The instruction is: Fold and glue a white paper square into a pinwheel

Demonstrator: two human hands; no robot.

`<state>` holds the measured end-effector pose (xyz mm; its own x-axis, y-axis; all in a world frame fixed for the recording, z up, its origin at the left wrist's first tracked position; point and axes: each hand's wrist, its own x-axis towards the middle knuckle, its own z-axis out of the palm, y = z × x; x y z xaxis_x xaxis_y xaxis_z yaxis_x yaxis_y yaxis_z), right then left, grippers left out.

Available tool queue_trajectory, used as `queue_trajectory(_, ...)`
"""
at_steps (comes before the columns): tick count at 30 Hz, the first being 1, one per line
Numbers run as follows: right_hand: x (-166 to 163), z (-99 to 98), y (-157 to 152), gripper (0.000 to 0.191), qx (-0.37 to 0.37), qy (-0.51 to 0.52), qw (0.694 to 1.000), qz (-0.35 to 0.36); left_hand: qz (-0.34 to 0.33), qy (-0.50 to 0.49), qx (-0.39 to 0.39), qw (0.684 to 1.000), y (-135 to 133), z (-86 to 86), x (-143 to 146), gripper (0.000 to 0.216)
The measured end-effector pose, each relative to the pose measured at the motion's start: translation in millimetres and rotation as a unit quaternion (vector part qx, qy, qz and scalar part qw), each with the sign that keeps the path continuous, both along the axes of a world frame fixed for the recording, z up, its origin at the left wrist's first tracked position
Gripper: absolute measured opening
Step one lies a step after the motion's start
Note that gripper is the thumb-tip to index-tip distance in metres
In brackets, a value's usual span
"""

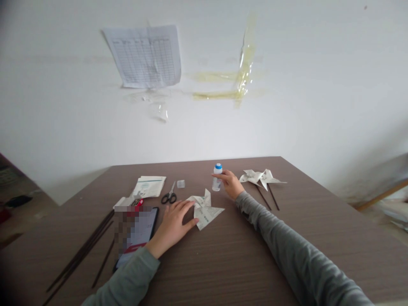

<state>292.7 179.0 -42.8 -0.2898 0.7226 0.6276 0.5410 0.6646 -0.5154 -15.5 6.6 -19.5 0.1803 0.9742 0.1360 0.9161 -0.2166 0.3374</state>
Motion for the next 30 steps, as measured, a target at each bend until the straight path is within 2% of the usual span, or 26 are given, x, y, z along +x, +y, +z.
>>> queue_trajectory(4,-2.2,3.5,-13.1,0.066,0.008,0.032,0.997,-0.064,-0.003,0.003,0.006,1.000,1.5,-1.9,1.3,0.055)
queue_trajectory(7,-7.4,5.4,-22.8,0.067,0.008,0.077,0.994,-0.071,-0.002,0.010,0.007,1.000,1.8,-1.9,1.2,0.051)
queue_trajectory(10,-17.9,6.5,-31.8,0.060,-0.014,0.146,0.988,-0.058,-0.005,0.021,-0.002,1.000,1.5,0.1,1.6,0.050)
queue_trajectory(13,-29.7,6.6,-41.0,0.045,-0.051,0.184,0.981,-0.043,-0.012,0.030,-0.009,0.999,0.6,4.1,3.3,0.051)
queue_trajectory(18,-42.0,2.3,-54.0,0.038,-0.105,0.109,0.988,-0.008,-0.011,0.037,-0.021,0.999,-2.5,11.0,8.3,0.053)
queue_trajectory(24,-51.8,-10.3,-51.3,0.039,-0.075,0.003,0.997,-0.008,-0.013,0.043,-0.015,0.999,-1.5,8.2,9.6,0.052)
queue_trajectory(30,-56.5,-21.6,-48.5,0.043,-0.048,-0.033,0.998,-0.034,-0.020,0.048,-0.005,0.999,1.0,2.4,7.9,0.050)
